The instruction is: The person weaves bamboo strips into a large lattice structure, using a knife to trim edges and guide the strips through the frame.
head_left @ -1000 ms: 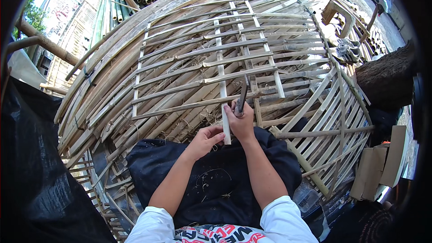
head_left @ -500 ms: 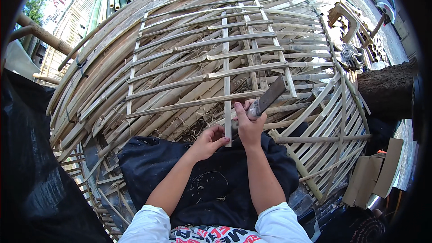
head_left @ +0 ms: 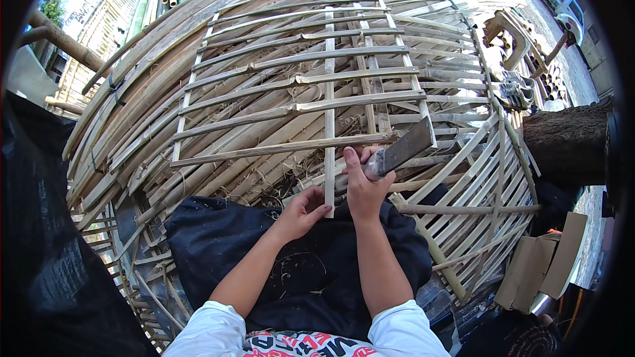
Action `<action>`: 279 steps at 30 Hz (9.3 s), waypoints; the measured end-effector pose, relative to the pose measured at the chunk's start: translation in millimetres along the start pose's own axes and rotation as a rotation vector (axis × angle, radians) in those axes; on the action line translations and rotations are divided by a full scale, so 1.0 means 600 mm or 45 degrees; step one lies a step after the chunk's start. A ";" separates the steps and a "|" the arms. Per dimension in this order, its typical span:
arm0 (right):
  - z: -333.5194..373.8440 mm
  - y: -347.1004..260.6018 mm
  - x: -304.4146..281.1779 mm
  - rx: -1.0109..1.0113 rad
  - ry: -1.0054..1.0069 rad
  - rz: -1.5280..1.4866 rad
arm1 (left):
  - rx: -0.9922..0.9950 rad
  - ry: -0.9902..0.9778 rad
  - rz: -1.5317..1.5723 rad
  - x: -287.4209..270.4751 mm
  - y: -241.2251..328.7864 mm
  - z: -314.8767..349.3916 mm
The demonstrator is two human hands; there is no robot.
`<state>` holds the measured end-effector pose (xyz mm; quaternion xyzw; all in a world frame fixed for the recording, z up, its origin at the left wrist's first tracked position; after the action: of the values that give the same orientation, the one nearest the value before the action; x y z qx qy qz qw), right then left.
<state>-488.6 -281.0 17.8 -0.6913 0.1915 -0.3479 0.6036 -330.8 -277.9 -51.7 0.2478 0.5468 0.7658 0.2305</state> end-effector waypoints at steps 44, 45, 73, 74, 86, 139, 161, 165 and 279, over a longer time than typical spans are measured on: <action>0.011 -0.043 0.026 0.101 -0.626 -0.919 | 0.032 -0.046 0.252 -0.038 0.124 -0.107; 0.009 -0.046 0.027 0.124 -0.606 -0.978 | 0.030 -0.057 0.268 -0.040 0.124 -0.108; -0.002 -0.022 -0.061 0.204 -0.059 -0.650 | 0.174 0.066 0.348 -0.021 0.093 -0.152; -0.001 -0.015 -0.059 0.236 -0.004 -0.628 | 0.191 0.102 0.423 -0.023 0.078 -0.152; -0.044 0.012 -0.116 0.327 0.290 -0.463 | 0.220 0.090 0.751 0.061 0.017 -0.201; -0.035 0.181 -0.167 0.752 0.716 -0.200 | -0.472 0.357 0.415 0.075 -0.086 -0.063; -0.049 0.111 -0.127 0.676 0.223 -0.273 | -0.380 0.622 -1.575 0.006 0.163 -0.347; -0.048 0.157 -0.106 0.646 0.203 -0.048 | -0.324 0.738 -1.448 0.004 0.134 -0.357; -0.077 0.145 -0.108 0.306 0.161 0.396 | -0.265 0.453 -1.754 0.059 0.183 -0.408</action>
<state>-552.5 -286.5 -81.3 -0.5534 0.2905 -0.3136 0.7148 -521.7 -465.6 -11.2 -0.3053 0.5323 0.5234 0.5912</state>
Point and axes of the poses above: each hand's wrist, its own z-axis away from the middle knuckle, its own x-axis out of the palm, y = z × x, the point moved 7 cm from there along -z, towards the middle knuckle, and after that the axes turned 3 degrees about z, right-handed, at the moved point
